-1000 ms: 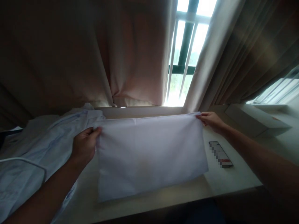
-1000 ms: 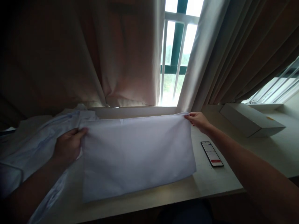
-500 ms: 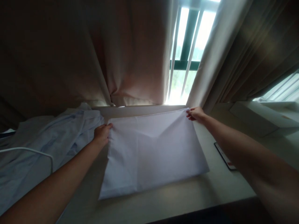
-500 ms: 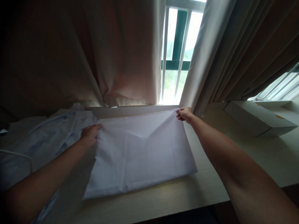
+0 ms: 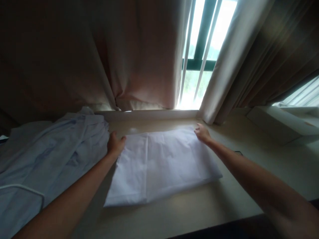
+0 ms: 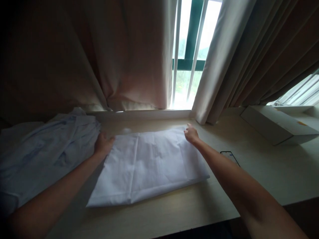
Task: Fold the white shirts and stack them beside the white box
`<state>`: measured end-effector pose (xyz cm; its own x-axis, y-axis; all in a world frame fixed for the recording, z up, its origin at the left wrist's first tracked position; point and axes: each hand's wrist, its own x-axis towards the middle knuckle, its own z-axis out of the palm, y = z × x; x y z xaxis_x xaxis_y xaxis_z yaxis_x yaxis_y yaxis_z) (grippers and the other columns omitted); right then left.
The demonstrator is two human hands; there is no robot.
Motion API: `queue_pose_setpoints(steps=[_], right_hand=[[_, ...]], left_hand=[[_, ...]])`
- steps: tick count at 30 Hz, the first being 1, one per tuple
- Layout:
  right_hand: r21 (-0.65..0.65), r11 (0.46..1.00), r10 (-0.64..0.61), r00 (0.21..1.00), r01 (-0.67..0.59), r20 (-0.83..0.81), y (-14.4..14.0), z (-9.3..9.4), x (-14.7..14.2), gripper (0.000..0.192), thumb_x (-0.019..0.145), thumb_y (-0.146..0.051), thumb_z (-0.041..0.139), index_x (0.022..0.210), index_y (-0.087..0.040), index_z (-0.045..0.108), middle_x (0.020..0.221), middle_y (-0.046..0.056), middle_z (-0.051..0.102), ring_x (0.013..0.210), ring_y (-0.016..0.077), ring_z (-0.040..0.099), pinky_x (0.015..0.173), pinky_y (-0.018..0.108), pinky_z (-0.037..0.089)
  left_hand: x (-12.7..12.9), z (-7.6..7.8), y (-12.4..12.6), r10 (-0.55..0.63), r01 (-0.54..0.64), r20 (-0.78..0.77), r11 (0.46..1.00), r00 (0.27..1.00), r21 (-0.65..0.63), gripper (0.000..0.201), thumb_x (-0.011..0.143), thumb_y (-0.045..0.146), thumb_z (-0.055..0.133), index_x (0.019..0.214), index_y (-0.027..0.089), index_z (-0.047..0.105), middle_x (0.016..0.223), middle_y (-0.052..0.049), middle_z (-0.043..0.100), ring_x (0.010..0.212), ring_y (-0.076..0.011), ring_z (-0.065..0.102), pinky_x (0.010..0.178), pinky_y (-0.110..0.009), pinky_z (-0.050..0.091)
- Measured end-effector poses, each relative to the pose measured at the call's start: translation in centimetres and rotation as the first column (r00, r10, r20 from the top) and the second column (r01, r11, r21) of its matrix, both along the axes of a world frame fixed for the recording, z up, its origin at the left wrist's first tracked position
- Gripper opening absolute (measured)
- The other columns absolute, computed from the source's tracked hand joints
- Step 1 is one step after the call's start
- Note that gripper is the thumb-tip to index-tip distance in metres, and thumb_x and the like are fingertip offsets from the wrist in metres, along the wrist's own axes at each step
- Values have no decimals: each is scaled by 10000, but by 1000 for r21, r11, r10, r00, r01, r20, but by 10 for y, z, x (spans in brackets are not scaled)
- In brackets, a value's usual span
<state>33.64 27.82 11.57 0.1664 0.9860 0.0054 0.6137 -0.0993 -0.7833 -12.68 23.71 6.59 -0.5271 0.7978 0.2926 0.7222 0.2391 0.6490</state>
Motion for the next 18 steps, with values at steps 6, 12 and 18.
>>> queue_pose_setpoints(steps=[6,12,18], right_hand=[[99,904,242,691,-415,681,-110,-49,5,513,968,-466,389,1430,-253,450,1542,83,349,1434,321,252,1155,543,191],[-120,910,344,562,-396,752,-145,-70,12,691,960,-611,210,1528,-223,274,1609,65,157,1483,304,57,1171,552,46],[-228,927,371,633,-299,679,-138,-87,26,692,949,-644,165,1546,-293,178,1624,5,73,1484,300,-1,1151,592,66]], left_hand=[[54,-19,-103,-489,460,-386,871,782,-172,582,888,541,457,1378,230,494,1509,-92,411,1426,-276,305,1153,-462,287],[71,-44,-174,-529,360,-477,841,702,-404,694,866,652,395,1487,347,332,1608,-52,203,1480,-317,132,1158,-565,182],[58,-64,-178,-473,255,-469,853,746,-455,689,896,649,297,1510,340,258,1616,-52,171,1484,-319,100,1136,-590,168]])
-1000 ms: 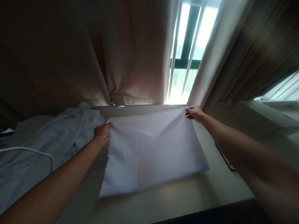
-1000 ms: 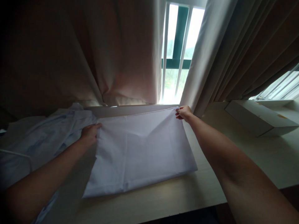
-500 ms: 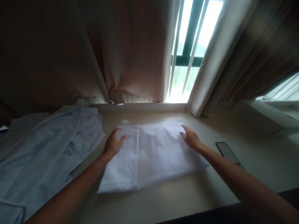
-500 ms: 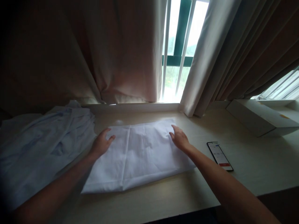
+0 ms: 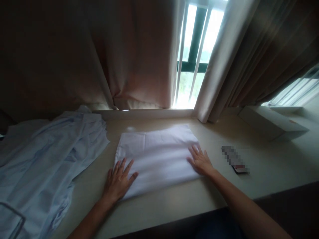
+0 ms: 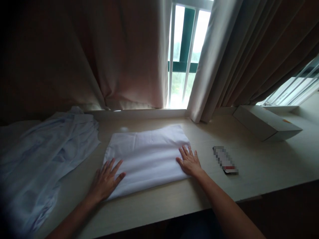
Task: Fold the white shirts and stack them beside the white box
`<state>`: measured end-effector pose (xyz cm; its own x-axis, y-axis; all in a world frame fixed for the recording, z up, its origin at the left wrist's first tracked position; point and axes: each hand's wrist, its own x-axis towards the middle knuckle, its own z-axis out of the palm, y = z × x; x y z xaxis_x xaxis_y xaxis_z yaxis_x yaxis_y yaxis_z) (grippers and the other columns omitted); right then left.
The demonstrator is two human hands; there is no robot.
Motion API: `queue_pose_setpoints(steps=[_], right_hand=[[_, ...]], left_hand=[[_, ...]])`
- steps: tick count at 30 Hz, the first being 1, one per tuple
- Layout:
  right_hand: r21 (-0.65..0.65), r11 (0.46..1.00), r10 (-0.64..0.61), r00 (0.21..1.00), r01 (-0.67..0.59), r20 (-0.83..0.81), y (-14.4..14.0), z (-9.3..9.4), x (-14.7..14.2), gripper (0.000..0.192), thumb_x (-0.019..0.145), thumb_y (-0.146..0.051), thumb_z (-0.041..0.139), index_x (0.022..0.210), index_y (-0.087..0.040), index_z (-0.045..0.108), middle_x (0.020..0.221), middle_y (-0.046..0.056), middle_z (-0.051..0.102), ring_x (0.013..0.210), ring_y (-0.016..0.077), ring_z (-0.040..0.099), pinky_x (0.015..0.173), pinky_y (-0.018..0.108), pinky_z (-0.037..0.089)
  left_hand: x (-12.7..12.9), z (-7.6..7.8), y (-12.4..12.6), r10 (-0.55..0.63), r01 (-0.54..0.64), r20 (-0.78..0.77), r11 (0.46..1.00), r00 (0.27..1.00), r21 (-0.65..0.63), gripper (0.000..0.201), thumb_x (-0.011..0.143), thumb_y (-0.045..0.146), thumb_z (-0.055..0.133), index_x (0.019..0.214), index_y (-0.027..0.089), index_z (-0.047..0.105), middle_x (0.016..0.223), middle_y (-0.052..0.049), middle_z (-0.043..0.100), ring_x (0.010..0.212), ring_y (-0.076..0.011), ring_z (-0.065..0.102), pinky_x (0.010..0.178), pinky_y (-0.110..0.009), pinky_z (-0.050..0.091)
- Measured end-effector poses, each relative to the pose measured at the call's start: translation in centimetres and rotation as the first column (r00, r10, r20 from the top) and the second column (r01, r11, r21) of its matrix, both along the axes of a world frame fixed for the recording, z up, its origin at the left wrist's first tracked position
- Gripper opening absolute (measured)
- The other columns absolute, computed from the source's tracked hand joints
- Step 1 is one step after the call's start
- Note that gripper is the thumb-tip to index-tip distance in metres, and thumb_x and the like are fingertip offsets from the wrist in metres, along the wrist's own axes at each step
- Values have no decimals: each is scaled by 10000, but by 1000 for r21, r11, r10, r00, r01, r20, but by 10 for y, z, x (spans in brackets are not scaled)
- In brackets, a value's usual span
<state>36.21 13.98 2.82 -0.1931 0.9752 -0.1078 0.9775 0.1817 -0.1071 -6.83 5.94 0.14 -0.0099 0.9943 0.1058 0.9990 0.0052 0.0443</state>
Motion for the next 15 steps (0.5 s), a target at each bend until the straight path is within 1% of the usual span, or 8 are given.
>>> queue_pose_setpoints(steps=[3,8,15], right_hand=[[0,999,-36,999,36,-19,0,-4,-1,685,950,-645,158,1547,-310,153,1627,-17,42,1485,279,-16,1156,582,62],[-18,998,-64,998,64,-26,-3,-2,-3,686,946,-652,163,1546,-318,145,1628,-16,42,1484,266,-24,1156,582,58],[-1,993,-114,993,114,-38,-28,-4,14,686,947,-646,170,1545,-309,154,1626,0,81,1485,262,13,1155,583,71]], left_hand=[[4,0,-2,27,-27,1,1000,1000,14,683,903,642,284,1514,339,247,1616,-54,171,1484,-309,102,1140,-567,171],[13,5,-4,41,-41,4,999,999,21,681,901,648,285,1505,332,285,1605,-66,213,1477,-309,133,1143,-561,166],[27,14,-7,21,-20,47,1000,999,-13,680,887,657,317,1492,346,317,1603,-46,223,1477,-300,141,1163,-538,143]])
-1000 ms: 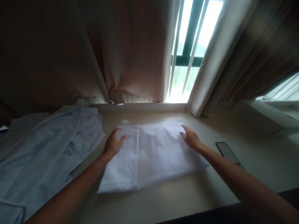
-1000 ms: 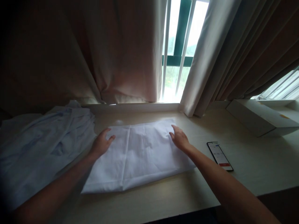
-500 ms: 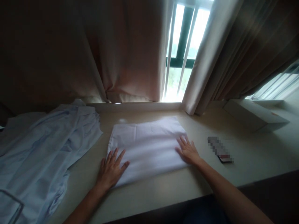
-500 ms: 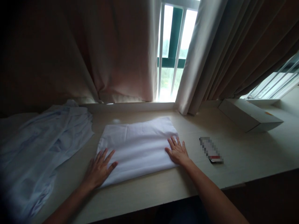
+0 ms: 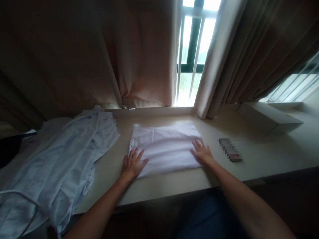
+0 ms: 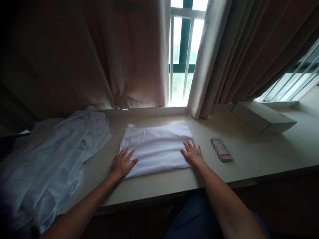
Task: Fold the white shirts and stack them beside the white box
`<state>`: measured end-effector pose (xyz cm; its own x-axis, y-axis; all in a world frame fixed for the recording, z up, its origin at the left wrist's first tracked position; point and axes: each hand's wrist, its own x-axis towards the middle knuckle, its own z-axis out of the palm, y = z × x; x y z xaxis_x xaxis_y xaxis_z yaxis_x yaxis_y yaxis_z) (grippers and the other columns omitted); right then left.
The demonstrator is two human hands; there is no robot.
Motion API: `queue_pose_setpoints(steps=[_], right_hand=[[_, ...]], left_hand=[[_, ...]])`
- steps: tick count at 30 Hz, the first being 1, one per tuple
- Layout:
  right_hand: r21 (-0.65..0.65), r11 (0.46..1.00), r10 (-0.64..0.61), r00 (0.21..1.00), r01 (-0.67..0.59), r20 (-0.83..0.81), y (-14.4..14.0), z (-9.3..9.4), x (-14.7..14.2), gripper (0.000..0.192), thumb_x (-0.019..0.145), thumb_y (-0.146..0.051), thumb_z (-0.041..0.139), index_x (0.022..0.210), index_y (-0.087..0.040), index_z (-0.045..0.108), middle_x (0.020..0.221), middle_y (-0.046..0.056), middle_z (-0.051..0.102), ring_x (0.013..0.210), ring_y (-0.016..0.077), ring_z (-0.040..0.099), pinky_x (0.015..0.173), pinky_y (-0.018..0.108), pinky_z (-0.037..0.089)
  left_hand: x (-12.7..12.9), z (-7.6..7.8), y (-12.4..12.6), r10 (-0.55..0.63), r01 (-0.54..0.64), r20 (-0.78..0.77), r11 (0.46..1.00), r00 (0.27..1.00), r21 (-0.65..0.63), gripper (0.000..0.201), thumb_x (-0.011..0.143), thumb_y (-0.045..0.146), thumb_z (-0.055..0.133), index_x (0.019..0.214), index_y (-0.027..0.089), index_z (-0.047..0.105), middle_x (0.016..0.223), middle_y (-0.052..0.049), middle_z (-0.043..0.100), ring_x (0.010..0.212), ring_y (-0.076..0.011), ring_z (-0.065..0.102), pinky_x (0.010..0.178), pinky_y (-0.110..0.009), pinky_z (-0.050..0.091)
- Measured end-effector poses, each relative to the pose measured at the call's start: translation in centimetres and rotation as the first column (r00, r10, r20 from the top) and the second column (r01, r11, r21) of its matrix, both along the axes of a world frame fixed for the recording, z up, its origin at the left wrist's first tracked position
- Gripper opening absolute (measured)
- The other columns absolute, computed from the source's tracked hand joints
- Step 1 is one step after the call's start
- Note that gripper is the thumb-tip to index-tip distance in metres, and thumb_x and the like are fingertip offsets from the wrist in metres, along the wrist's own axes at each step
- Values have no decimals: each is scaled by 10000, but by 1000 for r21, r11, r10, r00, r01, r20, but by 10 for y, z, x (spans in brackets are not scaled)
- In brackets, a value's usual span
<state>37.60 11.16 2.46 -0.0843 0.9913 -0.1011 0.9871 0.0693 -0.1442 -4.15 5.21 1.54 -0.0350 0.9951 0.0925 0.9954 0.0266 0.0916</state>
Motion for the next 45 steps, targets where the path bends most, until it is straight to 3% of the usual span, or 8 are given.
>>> queue_pose_setpoints(steps=[16,19,23,27,30,33,36,45], right_hand=[[35,999,41,997,-39,-60,-5,-10,20,708,937,-656,166,1540,-286,206,1625,9,88,1482,285,28,1150,595,66],[49,998,36,996,-32,-80,-6,-11,22,706,936,-654,177,1537,-286,216,1623,8,101,1481,289,39,1152,587,77],[56,998,26,995,-21,-97,-9,-10,24,697,937,-646,195,1536,-292,220,1622,6,112,1480,292,49,1156,572,86],[62,997,41,995,-36,-86,-10,-9,26,693,941,-639,194,1538,-286,217,1623,16,113,1480,281,50,1160,550,91],[46,999,27,998,-25,-57,-9,-9,25,685,946,-627,208,1539,-283,212,1623,19,112,1481,273,51,1161,541,95],[48,999,25,999,-23,-39,-8,-7,23,677,951,-619,214,1537,-281,218,1623,16,113,1481,266,60,1162,528,101],[61,998,32,999,-31,-15,-9,-5,20,666,956,-615,215,1533,-283,227,1620,16,133,1480,258,76,1158,519,123],[182,983,-39,998,30,47,-16,-5,10,670,954,-581,289,1530,-242,253,1612,56,165,1472,259,142,1159,493,164]], left_hand=[[17,11,7,31,-28,20,991,999,-129,723,870,711,249,1509,372,244,1624,-41,143,1485,-296,90,1146,-598,99],[11,27,22,-37,38,9,947,999,-318,798,842,732,307,1527,339,189,1628,-83,84,1482,-332,88,1136,-588,146],[0,53,46,-152,134,5,858,988,-496,1000,675,726,597,1511,288,267,1599,-142,179,1452,-334,225,1133,-460,248],[-2,56,46,-182,150,-2,817,983,-556,1200,521,705,730,1520,262,234,1601,-167,114,1458,-368,182,1135,-465,243],[4,40,27,-142,122,-3,863,990,-491,1012,738,788,450,1540,255,138,1613,-150,-2,1478,-368,49,1142,-551,168],[10,18,4,-58,54,-6,968,998,-244,803,861,726,236,1538,303,150,1629,-70,6,1490,-318,9,1155,-573,95],[11,3,-7,-34,35,21,998,999,-58,737,879,699,230,1510,320,280,1623,-39,140,1490,-278,77,1173,-523,101],[6,5,-11,-37,32,106,998,994,51,681,878,673,310,1447,317,423,1585,-48,274,1469,-290,174,1168,-524,150]])
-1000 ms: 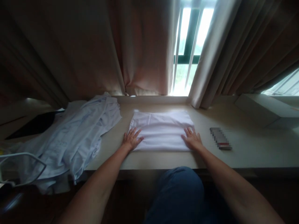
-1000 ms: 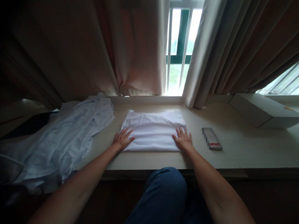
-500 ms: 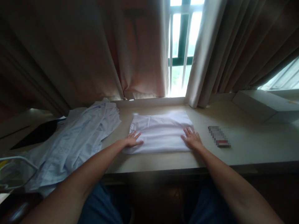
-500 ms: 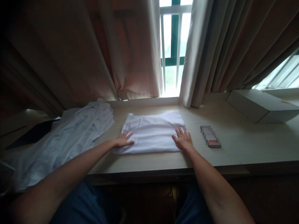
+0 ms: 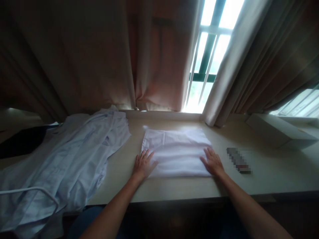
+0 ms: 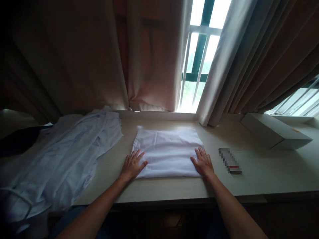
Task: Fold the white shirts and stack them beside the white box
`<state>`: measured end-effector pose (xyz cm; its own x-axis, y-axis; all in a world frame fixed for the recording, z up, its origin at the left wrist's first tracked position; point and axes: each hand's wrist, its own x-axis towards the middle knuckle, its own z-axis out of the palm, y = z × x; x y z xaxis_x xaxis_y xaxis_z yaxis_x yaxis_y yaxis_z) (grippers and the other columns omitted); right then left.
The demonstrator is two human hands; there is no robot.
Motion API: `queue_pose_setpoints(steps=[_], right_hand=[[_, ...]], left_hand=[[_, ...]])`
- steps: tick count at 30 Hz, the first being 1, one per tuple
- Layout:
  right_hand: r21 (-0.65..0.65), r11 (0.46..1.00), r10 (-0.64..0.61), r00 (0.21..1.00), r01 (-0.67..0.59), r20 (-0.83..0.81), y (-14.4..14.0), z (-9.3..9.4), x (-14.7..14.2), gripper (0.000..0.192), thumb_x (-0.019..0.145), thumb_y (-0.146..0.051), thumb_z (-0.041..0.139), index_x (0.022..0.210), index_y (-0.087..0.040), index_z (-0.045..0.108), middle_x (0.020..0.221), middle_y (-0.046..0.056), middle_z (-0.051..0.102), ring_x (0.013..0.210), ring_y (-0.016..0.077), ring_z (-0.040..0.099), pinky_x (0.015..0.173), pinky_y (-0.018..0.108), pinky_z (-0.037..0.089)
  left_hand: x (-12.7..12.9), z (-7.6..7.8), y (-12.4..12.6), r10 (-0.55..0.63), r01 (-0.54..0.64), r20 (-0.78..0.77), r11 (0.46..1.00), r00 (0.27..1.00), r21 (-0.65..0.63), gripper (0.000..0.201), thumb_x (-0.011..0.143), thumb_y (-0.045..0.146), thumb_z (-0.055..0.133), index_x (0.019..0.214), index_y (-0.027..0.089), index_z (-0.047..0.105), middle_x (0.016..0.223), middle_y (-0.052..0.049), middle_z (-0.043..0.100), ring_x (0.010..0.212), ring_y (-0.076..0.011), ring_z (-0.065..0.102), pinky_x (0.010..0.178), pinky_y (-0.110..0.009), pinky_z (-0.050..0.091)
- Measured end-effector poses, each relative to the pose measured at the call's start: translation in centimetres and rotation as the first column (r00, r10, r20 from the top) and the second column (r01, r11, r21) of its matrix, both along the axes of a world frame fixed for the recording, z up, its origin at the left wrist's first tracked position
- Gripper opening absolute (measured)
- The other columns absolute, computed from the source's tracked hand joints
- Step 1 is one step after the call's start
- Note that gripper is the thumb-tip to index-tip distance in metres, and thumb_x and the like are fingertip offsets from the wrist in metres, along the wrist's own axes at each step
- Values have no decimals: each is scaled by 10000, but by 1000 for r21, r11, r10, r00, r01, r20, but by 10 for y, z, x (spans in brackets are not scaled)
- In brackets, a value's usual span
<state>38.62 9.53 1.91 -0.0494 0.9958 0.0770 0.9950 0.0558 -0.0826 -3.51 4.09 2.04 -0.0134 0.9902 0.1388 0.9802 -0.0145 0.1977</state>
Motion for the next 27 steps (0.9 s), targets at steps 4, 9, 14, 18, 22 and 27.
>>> queue_pose_setpoints(steps=[4,9,14,18,22,27], right_hand=[[-34,999,-15,1000,15,9,3,-4,0,659,958,-589,253,1522,-249,277,1605,45,194,1464,249,172,1154,502,177],[-54,999,-1,1000,1,-6,6,-4,2,671,953,-609,237,1525,-257,264,1609,25,179,1469,239,155,1163,502,158],[-51,999,1,1000,-3,-23,6,-9,6,670,952,-614,234,1527,-270,257,1611,15,168,1473,241,141,1166,511,148],[-20,1000,13,1000,-13,-22,9,-18,9,675,951,-621,215,1529,-273,252,1610,13,174,1473,243,147,1162,522,169],[1,1000,22,1000,-22,-12,12,-23,9,673,951,-622,218,1528,-277,250,1608,8,178,1471,245,154,1160,535,171],[15,999,39,999,-39,1,13,-24,9,663,956,-614,226,1528,-279,249,1604,13,198,1467,248,168,1157,531,189]], left_hand=[[-1,-2,0,-4,4,4,1000,1000,-2,692,873,677,324,1455,311,413,1588,-47,266,1474,-289,156,1177,-514,126],[0,-10,2,11,-11,-11,999,1000,-40,705,883,672,298,1481,305,363,1606,-40,207,1487,-283,97,1178,-536,87],[-5,-2,6,-22,22,2,995,1000,-96,685,883,665,317,1471,318,378,1595,-34,247,1477,-278,153,1181,-529,106],[-55,22,23,20,-13,-90,997,996,77,526,936,502,330,1403,322,489,1555,-32,344,1470,-267,182,1189,-516,87],[-143,36,43,182,-148,-284,980,941,137,439,922,299,392,1305,267,603,1572,-68,304,1480,-358,12,1113,-670,-88],[-236,27,54,331,-319,-311,943,891,91,423,959,306,374,1338,270,560,1555,-78,328,1413,-510,25,922,-849,-35]])
